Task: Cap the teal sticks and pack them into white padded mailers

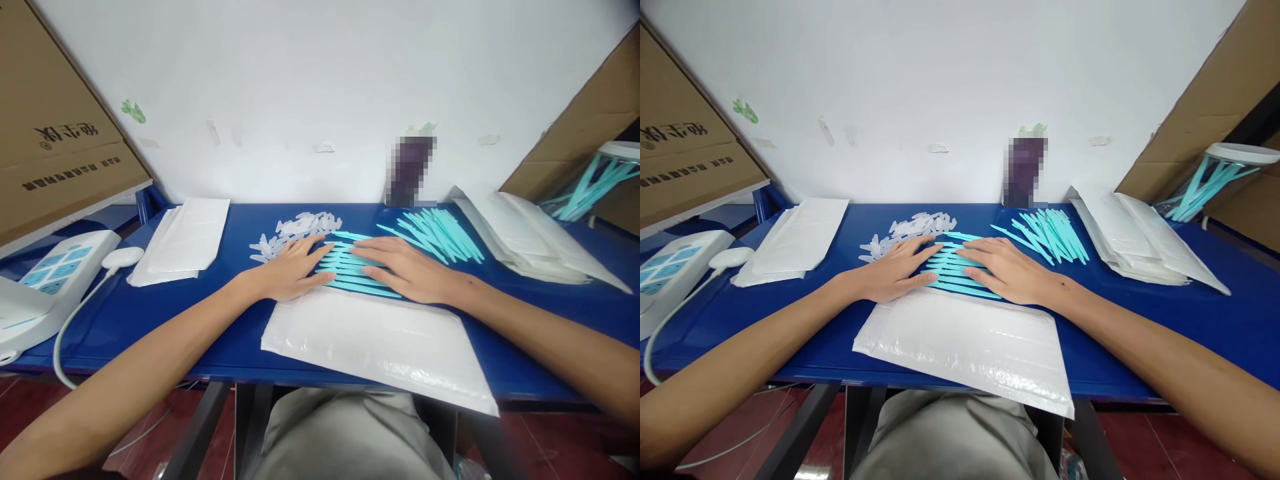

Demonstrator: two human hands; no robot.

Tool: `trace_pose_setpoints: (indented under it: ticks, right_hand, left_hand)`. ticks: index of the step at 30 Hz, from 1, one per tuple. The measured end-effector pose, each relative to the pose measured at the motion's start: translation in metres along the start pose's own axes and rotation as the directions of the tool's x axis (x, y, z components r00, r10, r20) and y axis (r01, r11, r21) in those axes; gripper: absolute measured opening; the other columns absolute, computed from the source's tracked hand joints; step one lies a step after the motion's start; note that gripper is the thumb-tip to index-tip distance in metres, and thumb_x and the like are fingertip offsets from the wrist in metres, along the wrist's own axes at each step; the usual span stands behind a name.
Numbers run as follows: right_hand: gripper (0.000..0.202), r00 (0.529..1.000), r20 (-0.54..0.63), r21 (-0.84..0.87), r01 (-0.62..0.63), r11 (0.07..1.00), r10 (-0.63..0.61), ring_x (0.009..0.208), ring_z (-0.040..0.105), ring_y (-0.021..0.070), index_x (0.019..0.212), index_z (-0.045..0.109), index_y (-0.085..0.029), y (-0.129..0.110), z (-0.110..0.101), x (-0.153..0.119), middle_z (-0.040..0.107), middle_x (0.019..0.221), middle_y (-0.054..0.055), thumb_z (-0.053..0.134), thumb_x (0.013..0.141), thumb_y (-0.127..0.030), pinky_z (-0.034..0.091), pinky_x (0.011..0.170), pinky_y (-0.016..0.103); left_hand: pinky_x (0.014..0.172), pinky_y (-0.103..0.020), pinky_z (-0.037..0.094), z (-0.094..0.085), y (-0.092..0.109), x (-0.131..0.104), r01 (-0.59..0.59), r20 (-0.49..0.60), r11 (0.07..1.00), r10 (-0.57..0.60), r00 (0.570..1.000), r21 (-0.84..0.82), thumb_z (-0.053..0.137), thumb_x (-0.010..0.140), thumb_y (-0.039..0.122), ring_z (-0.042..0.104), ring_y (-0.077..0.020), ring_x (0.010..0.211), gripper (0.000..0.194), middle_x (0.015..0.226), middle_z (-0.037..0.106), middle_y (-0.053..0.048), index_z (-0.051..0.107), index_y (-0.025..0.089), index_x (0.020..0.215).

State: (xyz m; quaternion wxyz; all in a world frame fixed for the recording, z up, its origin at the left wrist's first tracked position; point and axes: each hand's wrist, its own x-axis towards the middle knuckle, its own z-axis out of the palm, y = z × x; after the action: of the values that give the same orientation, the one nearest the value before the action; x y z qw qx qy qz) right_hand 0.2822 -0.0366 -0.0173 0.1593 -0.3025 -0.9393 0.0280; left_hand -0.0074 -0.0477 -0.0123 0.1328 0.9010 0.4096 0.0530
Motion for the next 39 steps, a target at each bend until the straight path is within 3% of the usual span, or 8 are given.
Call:
trace_pose_setpoints:
  ticks: [7,15,21,27,34,36,39]
  right_hand:
    - [0.062,0.99,0.016,-0.058,-0.139,0.989,0.14,0.141,0.049,0.0346,0.144,0.057,-0.01,0.011,0.003,0.001,0.055,0.149,0.02,0.032,0.105,-0.051,0.038,0.115,0.056]
    - [0.062,0.971,-0.002,-0.048,-0.238,0.97,0.238,0.136,0.054,0.0335,0.143,0.059,-0.013,0.015,0.003,0.001,0.06,0.145,0.016,0.029,0.104,-0.053,0.04,0.113,0.055]
    - [0.058,0.985,-0.013,-0.031,-0.174,0.984,0.173,0.13,0.058,0.0342,0.137,0.064,-0.013,0.014,0.0,0.001,0.065,0.139,0.015,0.032,0.104,-0.05,0.043,0.11,0.056]
    - [0.051,0.993,-0.039,0.022,-0.114,0.993,0.114,0.133,0.055,0.033,0.137,0.064,-0.018,0.011,-0.002,0.001,0.061,0.143,0.014,0.038,0.104,-0.047,0.043,0.111,0.056]
    - [0.05,0.999,0.01,0.043,0.05,0.998,-0.05,0.136,0.052,0.0335,0.141,0.061,-0.022,-0.003,-0.007,-0.002,0.054,0.15,0.015,0.052,0.099,-0.048,0.044,0.109,0.055]
    - [0.052,0.996,0.034,0.031,0.085,0.996,-0.086,0.137,0.051,0.0344,0.142,0.06,-0.022,-0.007,-0.007,-0.001,0.054,0.151,0.015,0.054,0.098,-0.049,0.044,0.109,0.057]
    - [0.051,0.994,0.039,0.027,0.104,0.994,-0.105,0.136,0.052,0.0342,0.141,0.061,-0.023,-0.01,-0.005,-0.001,0.055,0.15,0.015,0.054,0.098,-0.049,0.044,0.108,0.057]
  left_hand:
    - [0.124,-0.063,0.014,-0.003,0.005,0.002,0.04,0.049,0.999,-0.04,0.998,-0.011,0.022,0.097,0.077,0.011,-0.0386,0.156,0.081,0.171,0.011,-0.012,0.022,0.029,0.163]
    - [0.122,-0.062,0.017,-0.003,0.011,0.009,0.047,0.017,0.999,-0.046,0.999,-0.016,0.022,0.096,0.079,0.017,-0.0387,0.154,0.083,0.17,0.016,-0.009,0.028,0.029,0.161]
    - [0.127,-0.056,0.004,-0.002,0.008,0.005,0.03,0.063,0.999,-0.028,0.998,-0.037,0.02,0.098,0.076,0.007,-0.0323,0.158,0.084,0.172,0.014,-0.004,0.02,0.024,0.164]
    - [0.127,-0.056,0.009,-0.006,0.0,0.003,0.004,0.015,0.995,-0.002,1.0,-0.103,0.022,0.1,0.072,0.008,-0.0323,0.158,0.077,0.172,0.009,-0.004,0.016,0.029,0.164]
    - [0.119,-0.046,0.035,-0.021,-0.004,-0.005,-0.199,-0.176,0.98,0.199,0.964,0.021,0.032,0.105,0.056,0.039,-0.0283,0.145,0.059,0.161,0.038,-0.013,0.037,0.024,0.155]
    - [0.109,-0.044,0.043,-0.027,-0.005,-0.006,-0.238,-0.206,0.964,0.258,0.944,0.119,0.03,0.107,0.048,0.054,-0.0274,0.129,0.052,0.144,0.056,-0.015,0.051,0.019,0.144]
    - [0.088,-0.042,0.047,-0.036,-0.011,-0.007,-0.168,-0.269,0.937,0.254,0.929,0.306,0.026,0.106,0.039,0.064,-0.0248,0.091,0.052,0.098,0.072,-0.013,0.072,0.015,0.102]
